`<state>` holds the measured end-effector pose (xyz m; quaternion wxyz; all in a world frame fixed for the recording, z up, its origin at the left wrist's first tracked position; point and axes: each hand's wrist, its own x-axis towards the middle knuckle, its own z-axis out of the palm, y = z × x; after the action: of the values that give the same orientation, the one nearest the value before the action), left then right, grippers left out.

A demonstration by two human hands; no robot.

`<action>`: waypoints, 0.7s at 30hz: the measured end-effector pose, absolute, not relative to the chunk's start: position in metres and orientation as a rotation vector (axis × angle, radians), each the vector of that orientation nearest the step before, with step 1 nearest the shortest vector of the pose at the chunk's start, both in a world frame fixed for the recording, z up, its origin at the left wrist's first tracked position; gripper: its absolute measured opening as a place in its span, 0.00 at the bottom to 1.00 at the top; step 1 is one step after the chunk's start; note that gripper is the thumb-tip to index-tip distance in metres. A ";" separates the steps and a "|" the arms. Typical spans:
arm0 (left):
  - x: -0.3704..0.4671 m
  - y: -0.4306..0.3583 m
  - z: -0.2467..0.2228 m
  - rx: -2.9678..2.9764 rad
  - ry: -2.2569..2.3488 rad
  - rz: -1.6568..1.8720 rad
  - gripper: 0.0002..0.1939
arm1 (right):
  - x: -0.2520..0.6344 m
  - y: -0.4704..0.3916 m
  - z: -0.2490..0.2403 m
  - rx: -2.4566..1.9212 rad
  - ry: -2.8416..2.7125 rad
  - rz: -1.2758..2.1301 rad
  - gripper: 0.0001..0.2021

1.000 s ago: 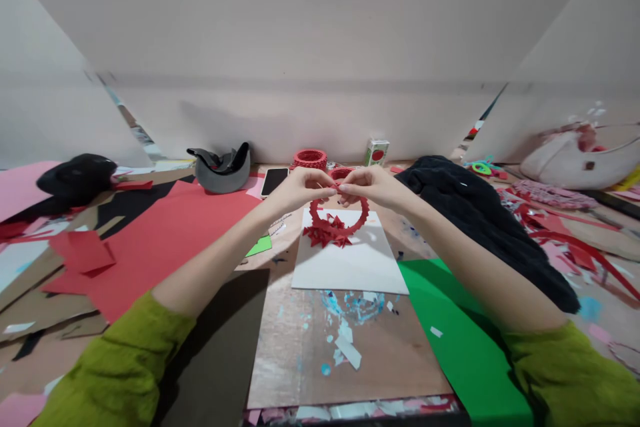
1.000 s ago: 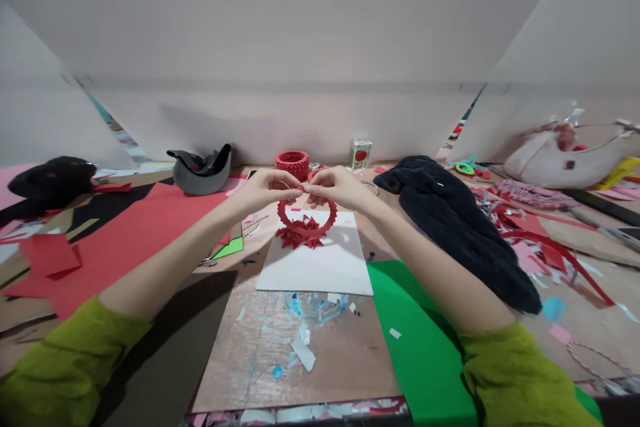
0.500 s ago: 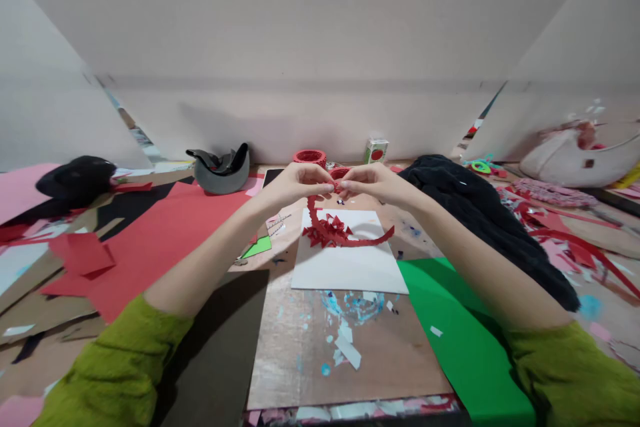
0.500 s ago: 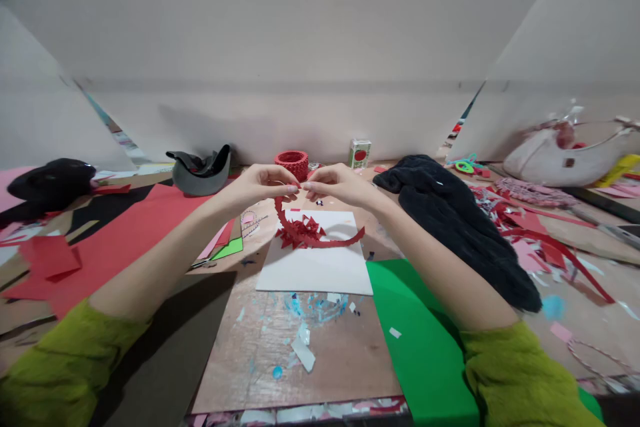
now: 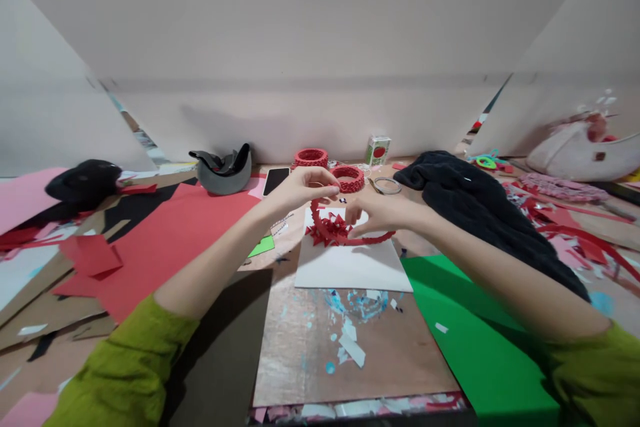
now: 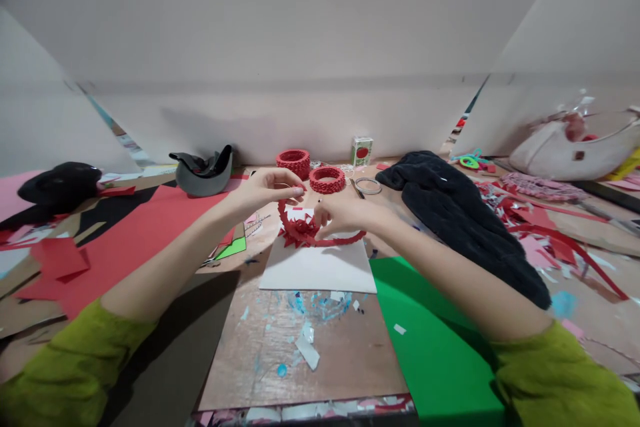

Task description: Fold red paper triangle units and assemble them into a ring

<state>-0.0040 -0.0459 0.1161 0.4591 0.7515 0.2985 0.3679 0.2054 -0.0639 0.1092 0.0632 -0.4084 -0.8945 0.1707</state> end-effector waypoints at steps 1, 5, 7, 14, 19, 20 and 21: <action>-0.003 -0.046 0.115 1.826 0.726 0.911 0.04 | 0.203 -0.067 0.102 -1.223 -2.695 0.524 0.05; 0.002 -0.045 0.108 1.735 0.676 0.946 0.04 | 0.194 -0.076 0.068 -1.183 -2.528 0.583 0.04; 0.004 -0.045 0.105 1.709 0.669 0.953 0.05 | 0.192 -0.076 0.055 -1.194 -2.486 0.574 0.03; 0.011 -0.047 0.097 1.637 0.701 1.032 0.06 | 0.200 -0.073 0.050 -1.210 -2.439 0.666 0.05; 0.016 -0.046 0.092 1.597 0.672 1.110 0.07 | 0.200 -0.079 0.057 -1.263 -2.399 0.726 0.06; 0.017 -0.046 0.091 1.585 0.666 1.130 0.08 | 0.200 -0.080 0.058 -1.267 -2.380 0.755 0.06; 0.017 -0.046 0.090 1.568 0.659 1.151 0.08 | 0.199 -0.081 0.059 -1.267 -2.361 0.788 0.06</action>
<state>0.0170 -0.0456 0.0898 0.5173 0.6534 0.2746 0.4797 0.1992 -0.0811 0.0587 0.1732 -0.4469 -0.8326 0.2777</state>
